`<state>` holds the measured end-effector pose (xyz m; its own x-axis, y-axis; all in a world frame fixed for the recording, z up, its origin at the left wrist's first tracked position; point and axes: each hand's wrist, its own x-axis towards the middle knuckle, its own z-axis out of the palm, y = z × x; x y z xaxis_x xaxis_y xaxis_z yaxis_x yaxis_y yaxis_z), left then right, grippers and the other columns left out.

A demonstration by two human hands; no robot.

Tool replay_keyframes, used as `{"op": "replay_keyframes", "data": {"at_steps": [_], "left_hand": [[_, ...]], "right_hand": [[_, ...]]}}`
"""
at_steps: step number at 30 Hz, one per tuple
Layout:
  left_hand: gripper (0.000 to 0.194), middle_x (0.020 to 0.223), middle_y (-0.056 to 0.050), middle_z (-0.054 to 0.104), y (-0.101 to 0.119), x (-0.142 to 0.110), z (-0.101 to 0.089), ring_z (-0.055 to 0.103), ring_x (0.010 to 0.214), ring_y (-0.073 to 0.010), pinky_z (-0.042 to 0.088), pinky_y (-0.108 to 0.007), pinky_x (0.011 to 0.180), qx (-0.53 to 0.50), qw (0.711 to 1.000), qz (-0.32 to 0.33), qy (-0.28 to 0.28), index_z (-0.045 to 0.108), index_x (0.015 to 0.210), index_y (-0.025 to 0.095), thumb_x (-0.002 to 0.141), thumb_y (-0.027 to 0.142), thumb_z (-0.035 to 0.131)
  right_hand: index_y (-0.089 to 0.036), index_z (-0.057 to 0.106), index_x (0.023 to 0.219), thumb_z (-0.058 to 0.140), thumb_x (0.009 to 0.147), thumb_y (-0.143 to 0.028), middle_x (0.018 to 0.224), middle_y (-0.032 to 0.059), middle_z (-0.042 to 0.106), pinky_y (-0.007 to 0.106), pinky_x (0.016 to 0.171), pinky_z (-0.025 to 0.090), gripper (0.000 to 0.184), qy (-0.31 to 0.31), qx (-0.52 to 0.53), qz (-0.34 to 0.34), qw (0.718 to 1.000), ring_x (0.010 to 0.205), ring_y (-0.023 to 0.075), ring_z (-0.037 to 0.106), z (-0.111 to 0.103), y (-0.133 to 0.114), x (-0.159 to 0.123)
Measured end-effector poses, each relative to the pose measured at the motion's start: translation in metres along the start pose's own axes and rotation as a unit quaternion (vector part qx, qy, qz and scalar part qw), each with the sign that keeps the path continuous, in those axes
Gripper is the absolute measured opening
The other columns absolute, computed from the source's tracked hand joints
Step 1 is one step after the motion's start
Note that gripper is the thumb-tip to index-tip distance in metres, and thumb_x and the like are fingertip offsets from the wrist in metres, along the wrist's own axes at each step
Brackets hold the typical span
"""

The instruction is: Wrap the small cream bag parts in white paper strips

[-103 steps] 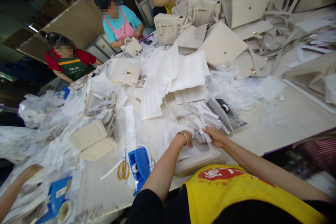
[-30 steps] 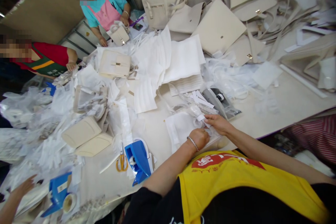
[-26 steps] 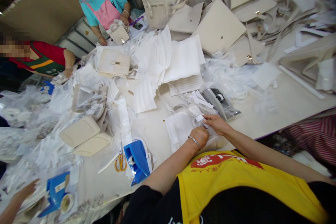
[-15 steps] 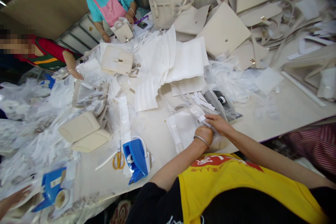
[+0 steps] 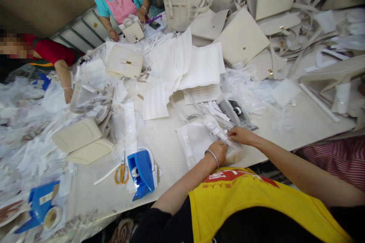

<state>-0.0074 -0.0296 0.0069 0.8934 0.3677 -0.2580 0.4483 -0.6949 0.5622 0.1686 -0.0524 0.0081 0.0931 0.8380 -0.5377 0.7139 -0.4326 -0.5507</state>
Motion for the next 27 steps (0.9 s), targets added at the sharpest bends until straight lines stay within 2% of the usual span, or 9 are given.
{"op": "replay_keyframes", "data": {"at_steps": [5,10,13,15,18,20,22,25,27], "left_hand": [[0.025,0.081,-0.010,0.059,0.001,0.000,0.005,0.053,0.078,-0.0202,0.045,-0.031,0.070,0.019,1.000,0.010,0.014,0.058,0.084,0.011,0.077,0.018,0.034],[0.026,0.082,-0.010,0.059,0.006,-0.002,0.002,0.054,0.076,-0.0189,0.046,-0.031,0.070,-0.002,1.000,-0.001,0.011,0.058,0.083,0.012,0.079,0.019,0.033],[0.023,0.079,-0.008,0.060,0.002,-0.005,-0.012,0.054,0.075,-0.0171,0.046,-0.029,0.070,-0.019,1.000,0.006,0.015,0.059,0.081,0.014,0.078,0.020,0.037],[0.022,0.082,-0.007,0.061,-0.011,-0.006,-0.029,0.054,0.079,-0.0158,0.045,-0.027,0.074,-0.027,0.999,-0.001,0.037,0.060,0.084,0.016,0.079,0.020,0.039],[0.030,0.097,-0.011,0.058,-0.045,0.000,-0.058,0.051,0.091,-0.0171,0.039,-0.035,0.087,-0.017,0.992,-0.071,0.107,0.055,0.098,0.013,0.083,0.018,0.031],[0.027,0.102,-0.012,0.056,-0.069,0.007,-0.071,0.049,0.096,-0.0200,0.036,-0.039,0.090,0.006,0.978,-0.150,0.142,0.055,0.099,0.012,0.081,0.025,0.039],[0.029,0.102,-0.011,0.056,-0.086,0.015,-0.075,0.048,0.098,-0.0213,0.036,-0.037,0.089,0.024,0.964,-0.228,0.137,0.056,0.095,0.012,0.074,0.032,0.052],[0.033,0.098,-0.013,0.057,-0.092,0.021,-0.073,0.049,0.095,-0.0204,0.038,-0.036,0.085,0.023,0.949,-0.296,0.108,0.056,0.090,0.008,0.071,0.035,0.057],[0.034,0.094,-0.013,0.057,-0.083,0.024,-0.078,0.051,0.089,-0.0179,0.040,-0.038,0.081,0.009,0.947,-0.301,0.114,0.054,0.090,0.005,0.074,0.034,0.054]], "right_hand": [[-0.015,0.052,0.046,0.062,0.058,-0.026,0.046,0.0005,0.050,0.022,0.045,0.027,0.019,-0.039,0.015,0.019,0.999,0.048,0.0119,0.044,0.002,-0.010,-0.003],[-0.014,0.051,0.051,0.051,0.067,-0.020,0.047,-0.0005,0.049,0.020,0.043,0.027,0.018,-0.054,0.036,0.056,0.996,0.046,0.0100,0.043,0.000,-0.012,-0.004],[-0.014,0.048,0.047,0.052,0.065,-0.015,0.046,-0.0002,0.046,0.020,0.044,0.026,0.018,-0.053,0.006,0.062,0.997,0.048,0.0106,0.043,-0.001,-0.015,-0.004],[-0.013,0.046,0.045,0.051,0.064,-0.012,0.045,-0.0002,0.044,0.021,0.044,0.025,0.019,-0.060,-0.016,0.061,0.996,0.048,0.0112,0.044,-0.001,-0.018,-0.004],[-0.013,0.048,0.046,0.050,0.064,-0.012,0.045,-0.0003,0.044,0.021,0.045,0.025,0.018,-0.065,-0.037,0.057,0.996,0.050,0.0115,0.045,-0.001,-0.020,-0.005],[-0.013,0.050,0.049,0.049,0.064,-0.012,0.048,0.0001,0.046,0.021,0.047,0.027,0.015,-0.052,-0.049,0.057,0.996,0.052,0.0117,0.046,0.001,-0.020,-0.006],[-0.013,0.051,0.052,0.050,0.063,-0.012,0.054,0.0017,0.050,0.021,0.051,0.028,0.011,-0.033,-0.059,0.059,0.996,0.057,0.0127,0.048,0.005,-0.019,-0.005],[-0.012,0.054,0.060,0.051,0.064,-0.014,0.069,0.0065,0.055,0.023,0.058,0.032,0.005,-0.003,-0.069,0.060,0.996,0.067,0.0156,0.050,0.010,-0.019,-0.006],[-0.011,0.055,0.067,0.049,0.066,-0.014,0.078,0.0106,0.057,0.026,0.062,0.034,0.007,0.019,-0.076,0.059,0.995,0.073,0.0186,0.052,0.011,-0.026,-0.011]]}}
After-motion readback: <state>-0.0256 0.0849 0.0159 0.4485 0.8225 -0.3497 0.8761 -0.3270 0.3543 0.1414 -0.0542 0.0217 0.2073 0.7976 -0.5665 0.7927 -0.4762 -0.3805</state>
